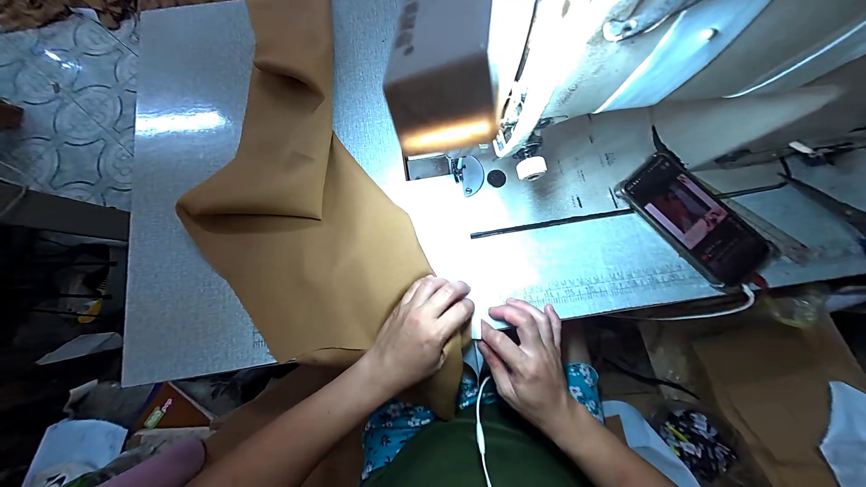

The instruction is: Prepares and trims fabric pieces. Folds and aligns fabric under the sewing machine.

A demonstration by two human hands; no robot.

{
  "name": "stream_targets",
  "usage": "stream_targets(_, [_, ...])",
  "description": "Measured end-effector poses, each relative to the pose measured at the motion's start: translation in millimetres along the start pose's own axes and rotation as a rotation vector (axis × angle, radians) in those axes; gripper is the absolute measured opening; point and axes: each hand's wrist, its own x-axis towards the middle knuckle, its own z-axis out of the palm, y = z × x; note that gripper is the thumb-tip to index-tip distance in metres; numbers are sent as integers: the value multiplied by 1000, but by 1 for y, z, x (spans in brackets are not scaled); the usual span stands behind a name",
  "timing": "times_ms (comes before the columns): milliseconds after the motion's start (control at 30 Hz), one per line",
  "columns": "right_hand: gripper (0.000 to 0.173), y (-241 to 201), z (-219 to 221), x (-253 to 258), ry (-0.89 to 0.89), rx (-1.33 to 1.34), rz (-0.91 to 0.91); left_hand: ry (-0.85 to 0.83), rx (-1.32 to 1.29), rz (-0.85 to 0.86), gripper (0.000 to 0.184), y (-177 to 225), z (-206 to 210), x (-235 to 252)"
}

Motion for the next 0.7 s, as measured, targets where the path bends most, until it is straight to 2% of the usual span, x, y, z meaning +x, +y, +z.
stream_targets(133, [24, 8, -3, -3, -17, 22, -76, -36, 24, 63, 26, -1, -1, 0])
stream_targets(367, [21, 18, -10, -1, -7, 74, -141, -4, 98, 195, 21, 4, -1, -5])
stream_targets(533, [27, 28, -19, 13, -104, -18, -290, 7, 81, 239, 21, 4, -3, -11])
stream_targets(700, [28, 30, -27, 29, -173, -82, -404, -53, -16, 260, 24, -7, -11, -15])
